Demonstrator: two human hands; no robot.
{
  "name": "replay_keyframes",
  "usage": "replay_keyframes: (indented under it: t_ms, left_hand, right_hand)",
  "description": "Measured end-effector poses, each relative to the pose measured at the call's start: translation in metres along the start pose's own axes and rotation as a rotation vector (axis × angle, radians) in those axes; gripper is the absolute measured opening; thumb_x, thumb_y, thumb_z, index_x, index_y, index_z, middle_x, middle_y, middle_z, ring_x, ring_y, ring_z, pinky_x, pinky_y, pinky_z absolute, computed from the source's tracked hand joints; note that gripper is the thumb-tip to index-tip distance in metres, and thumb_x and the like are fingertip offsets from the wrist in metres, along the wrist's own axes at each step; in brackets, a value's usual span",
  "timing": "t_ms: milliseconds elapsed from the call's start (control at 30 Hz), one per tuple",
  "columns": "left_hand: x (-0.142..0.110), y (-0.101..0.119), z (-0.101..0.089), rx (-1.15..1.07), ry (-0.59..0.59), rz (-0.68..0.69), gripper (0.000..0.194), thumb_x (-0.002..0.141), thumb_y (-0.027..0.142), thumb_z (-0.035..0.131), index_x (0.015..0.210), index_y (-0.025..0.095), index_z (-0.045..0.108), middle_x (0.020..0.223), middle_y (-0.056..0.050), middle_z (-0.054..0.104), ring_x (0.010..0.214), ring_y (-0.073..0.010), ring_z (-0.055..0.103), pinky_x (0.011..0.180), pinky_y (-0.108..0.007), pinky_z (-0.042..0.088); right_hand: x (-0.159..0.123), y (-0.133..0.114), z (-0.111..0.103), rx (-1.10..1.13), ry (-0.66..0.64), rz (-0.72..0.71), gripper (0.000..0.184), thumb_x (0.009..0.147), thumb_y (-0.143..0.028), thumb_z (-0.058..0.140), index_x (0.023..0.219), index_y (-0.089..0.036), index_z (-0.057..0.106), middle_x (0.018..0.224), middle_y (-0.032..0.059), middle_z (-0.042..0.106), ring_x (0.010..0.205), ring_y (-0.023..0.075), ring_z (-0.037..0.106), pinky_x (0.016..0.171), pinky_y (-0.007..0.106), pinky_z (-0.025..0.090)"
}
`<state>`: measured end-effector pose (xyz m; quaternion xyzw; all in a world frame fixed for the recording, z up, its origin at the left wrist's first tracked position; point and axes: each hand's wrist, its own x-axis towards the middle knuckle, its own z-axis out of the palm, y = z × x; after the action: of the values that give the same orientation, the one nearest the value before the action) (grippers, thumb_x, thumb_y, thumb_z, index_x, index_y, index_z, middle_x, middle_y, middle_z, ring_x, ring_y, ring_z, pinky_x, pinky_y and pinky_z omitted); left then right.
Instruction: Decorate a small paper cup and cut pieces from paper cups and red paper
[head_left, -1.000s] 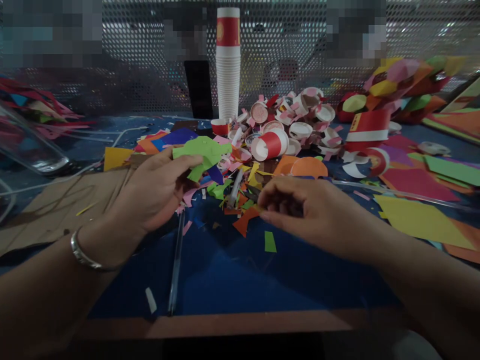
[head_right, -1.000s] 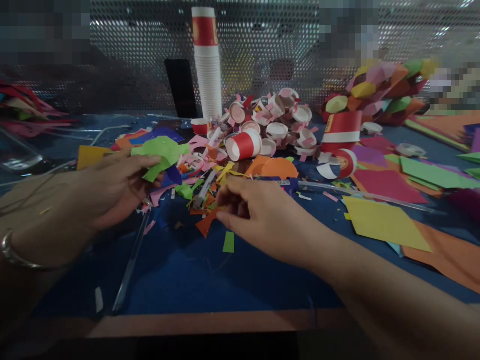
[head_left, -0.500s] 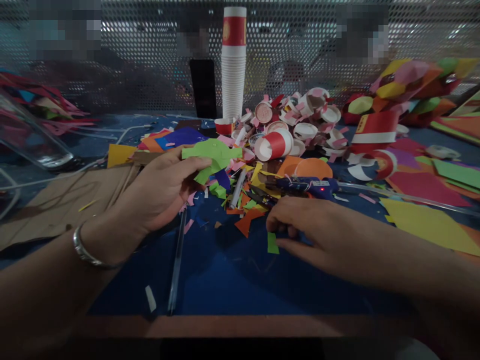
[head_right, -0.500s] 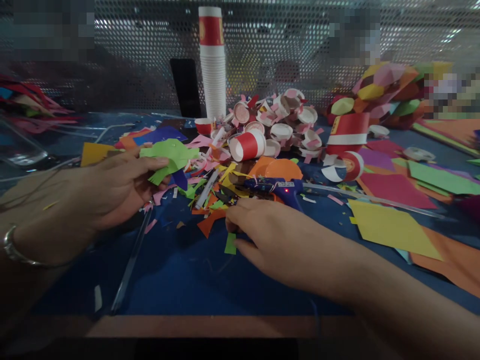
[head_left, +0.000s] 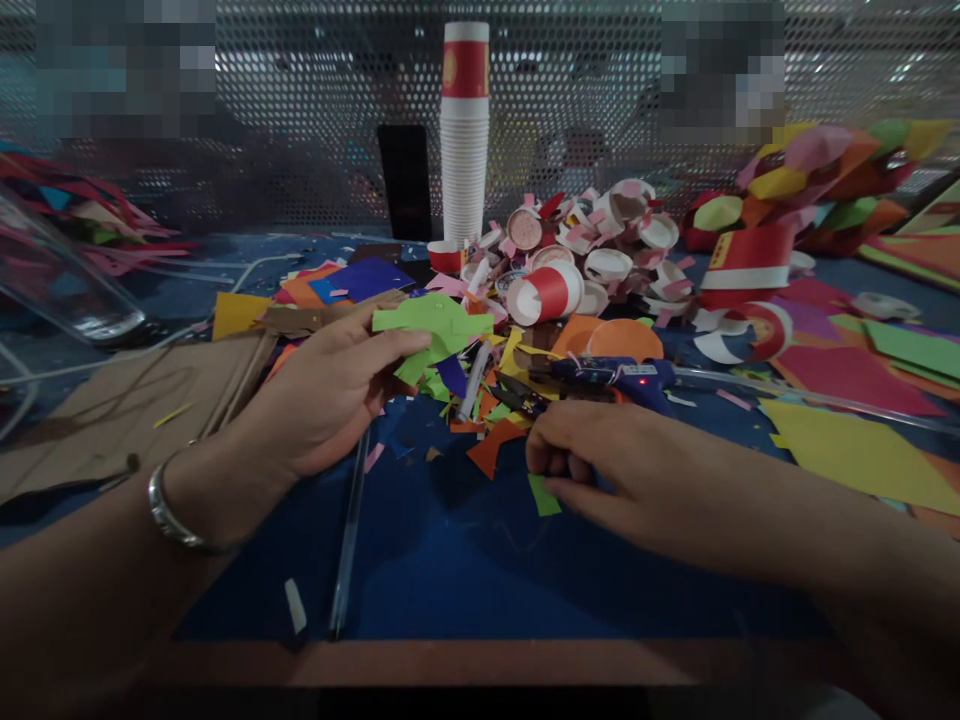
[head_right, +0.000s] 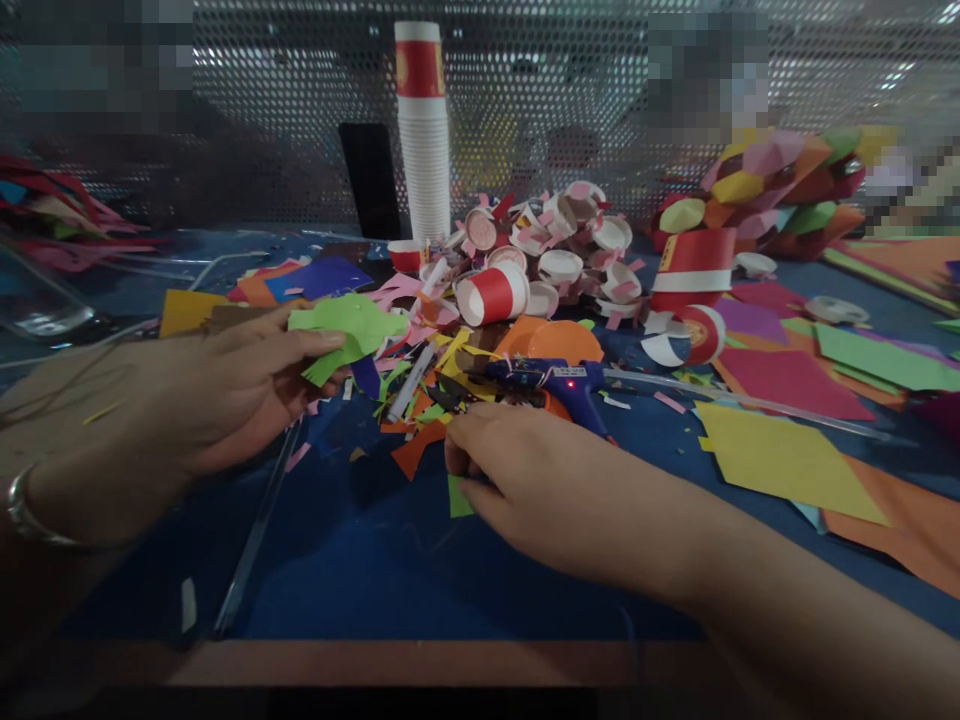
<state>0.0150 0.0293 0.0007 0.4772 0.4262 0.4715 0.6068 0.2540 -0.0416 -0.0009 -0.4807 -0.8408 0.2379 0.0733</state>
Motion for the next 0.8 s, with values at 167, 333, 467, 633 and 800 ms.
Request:
replay_keyframes:
  t_ms: [167,333,467,633,800]
  left_hand:
    - [-0.0073,0.0039,0.0018,-0.012,-0.093,0.001,0.014,0.085,0.014,0.079,0.076,0.02,0.07,0.072,0.007,0.067,0.069,-0.0072,0.057,0.06,-0.016,0.048]
    - [-0.0062,0.0031,0.0013,-0.059,-0.125,0.037,0.011,0.087,0.01,0.075,0.079,0.016,0.071,0.075,0.006,0.07,0.071,-0.0064,0.061,0.063,-0.015,0.051]
    - [-0.0028,-0.0011,0.0008,-0.049,-0.121,0.059,0.012,0.086,0.005,0.069,0.082,0.016,0.07,0.073,0.004,0.07,0.065,-0.0067,0.062,0.057,-0.017,0.05]
    - [-0.0032,-0.0019,0.0007,-0.059,-0.163,0.069,0.014,0.086,0.004,0.069,0.082,0.017,0.067,0.073,0.004,0.068,0.067,-0.007,0.063,0.06,-0.017,0.05]
    - [-0.0058,0.002,0.0042,0.0,-0.108,0.03,0.013,0.088,0.006,0.069,0.081,0.018,0.068,0.068,0.004,0.065,0.063,-0.0078,0.056,0.059,-0.021,0.047]
  right_hand:
    - [0.0028,-0.0035,-0.0004,0.014,-0.016,-0.004,0.01,0.091,-0.014,0.056,0.088,-0.022,0.061,0.088,0.001,0.067,0.078,0.0176,0.061,0.067,0.032,0.041]
    - [0.004,-0.0042,0.0004,-0.011,0.009,-0.061,0.012,0.092,-0.014,0.054,0.086,-0.022,0.06,0.086,0.0003,0.065,0.075,0.0166,0.059,0.069,0.032,0.041]
    - [0.0032,-0.0039,-0.0001,-0.028,0.02,-0.035,0.006,0.093,-0.017,0.058,0.093,-0.021,0.062,0.094,0.0011,0.066,0.083,0.0181,0.06,0.071,0.032,0.041]
    - [0.0024,-0.004,0.0008,-0.06,0.01,-0.06,0.011,0.095,-0.014,0.054,0.091,-0.02,0.062,0.092,0.0023,0.065,0.082,0.0184,0.059,0.072,0.032,0.041]
    - [0.0028,-0.0043,0.003,-0.091,0.021,-0.107,0.012,0.095,-0.015,0.051,0.089,-0.019,0.06,0.092,0.0036,0.065,0.08,0.0182,0.058,0.07,0.032,0.041]
